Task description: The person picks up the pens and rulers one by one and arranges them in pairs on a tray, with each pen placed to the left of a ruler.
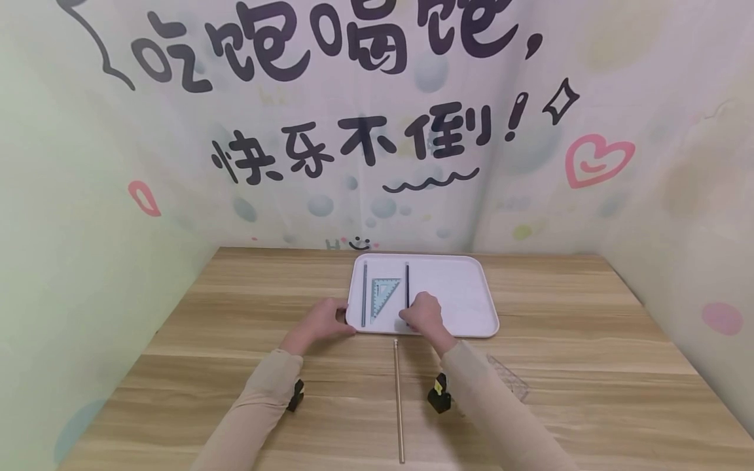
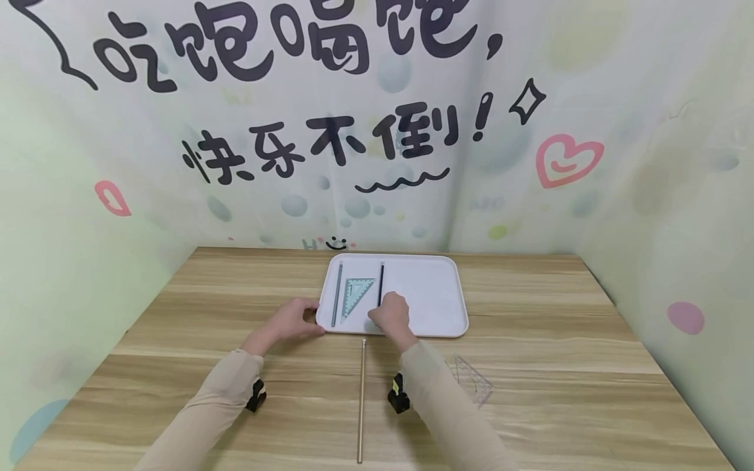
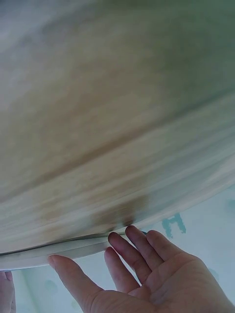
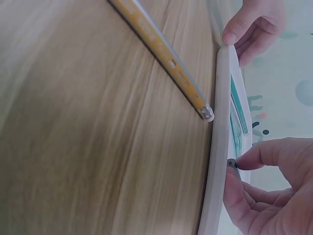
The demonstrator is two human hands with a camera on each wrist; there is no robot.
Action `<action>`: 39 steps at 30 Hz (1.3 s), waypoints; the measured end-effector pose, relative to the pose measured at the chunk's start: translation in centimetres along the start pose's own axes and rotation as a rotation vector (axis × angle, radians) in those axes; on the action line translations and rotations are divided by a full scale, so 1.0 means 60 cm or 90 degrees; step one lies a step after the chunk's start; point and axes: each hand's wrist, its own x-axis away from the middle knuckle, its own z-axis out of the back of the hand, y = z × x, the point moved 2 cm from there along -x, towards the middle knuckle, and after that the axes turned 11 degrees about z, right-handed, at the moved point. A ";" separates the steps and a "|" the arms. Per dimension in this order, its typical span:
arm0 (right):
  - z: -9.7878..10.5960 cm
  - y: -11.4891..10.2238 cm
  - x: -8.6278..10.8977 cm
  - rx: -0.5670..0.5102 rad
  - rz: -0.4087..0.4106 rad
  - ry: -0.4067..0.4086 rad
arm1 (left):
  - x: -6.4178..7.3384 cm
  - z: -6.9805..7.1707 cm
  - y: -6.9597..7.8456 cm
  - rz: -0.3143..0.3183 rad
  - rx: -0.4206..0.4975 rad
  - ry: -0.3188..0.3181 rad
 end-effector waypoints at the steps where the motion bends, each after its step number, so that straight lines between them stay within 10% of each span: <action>1: 0.000 0.000 0.000 0.002 -0.001 -0.001 | 0.001 0.000 0.001 0.000 0.000 0.000; 39: 0.015 -0.011 0.011 0.065 0.029 -0.024 | 0.005 0.001 0.001 0.009 0.005 -0.003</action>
